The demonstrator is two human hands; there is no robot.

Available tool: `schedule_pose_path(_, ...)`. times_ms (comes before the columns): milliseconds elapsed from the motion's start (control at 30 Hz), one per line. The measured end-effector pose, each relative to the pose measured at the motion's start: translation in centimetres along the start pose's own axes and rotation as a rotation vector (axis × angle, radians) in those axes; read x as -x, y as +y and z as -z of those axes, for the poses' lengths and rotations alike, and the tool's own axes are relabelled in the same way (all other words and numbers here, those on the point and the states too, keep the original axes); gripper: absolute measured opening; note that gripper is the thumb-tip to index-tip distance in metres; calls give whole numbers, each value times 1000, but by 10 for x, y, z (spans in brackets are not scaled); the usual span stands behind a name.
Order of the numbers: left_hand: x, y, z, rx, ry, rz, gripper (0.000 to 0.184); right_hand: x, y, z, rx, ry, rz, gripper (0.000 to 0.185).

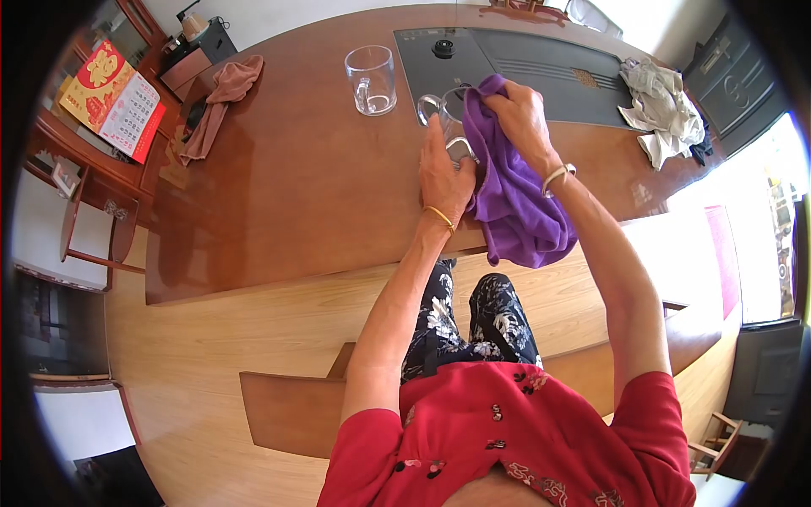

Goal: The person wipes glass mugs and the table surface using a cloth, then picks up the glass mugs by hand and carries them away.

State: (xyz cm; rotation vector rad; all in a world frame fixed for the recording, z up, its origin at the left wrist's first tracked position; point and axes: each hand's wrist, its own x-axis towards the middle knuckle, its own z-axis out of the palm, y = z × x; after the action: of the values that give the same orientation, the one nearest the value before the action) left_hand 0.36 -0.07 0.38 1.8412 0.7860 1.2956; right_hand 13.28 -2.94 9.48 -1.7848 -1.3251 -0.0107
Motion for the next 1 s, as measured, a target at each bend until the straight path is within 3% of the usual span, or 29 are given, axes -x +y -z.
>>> schedule_pose_path(67,0,0,1,-5,-2,1,74,10,7,-4,-200,173,-48,17)
schedule_pose_path(133,-1,-2,0,-8,2,-15,74,17,25,-11,-213,198,-87,17)
schedule_pose_path(200,0,-2,0,-12,-4,-30,74,27,43,-22,-181,178,-229,17)
schedule_pose_path(267,0,0,1,-9,-1,-41,75,37,57,-29,-128,147,-192,18)
schedule_pose_path(400,1,1,0,-12,3,-53,74,59,43,-15,-338,-60,-332,19)
schedule_pose_path(500,0,-3,-1,15,3,-45,74,66,31,-13,-516,-70,-231,31)
schedule_pose_path(567,1,-4,0,18,3,-34,73,67,19,-15,-339,-44,-123,54)
schedule_pose_path(700,3,1,5,-138,20,7,65,52,8,-27,-310,16,-185,74)
schedule_pose_path(800,2,0,5,-94,-10,69,55,43,7,-29,-361,-11,-282,80)
schedule_pose_path(867,3,-3,1,-112,86,-107,52,39,8,-28,-311,-28,-272,82)
schedule_pose_path(1000,4,-2,0,-76,68,-99,54,35,18,-26,-227,-120,-217,81)
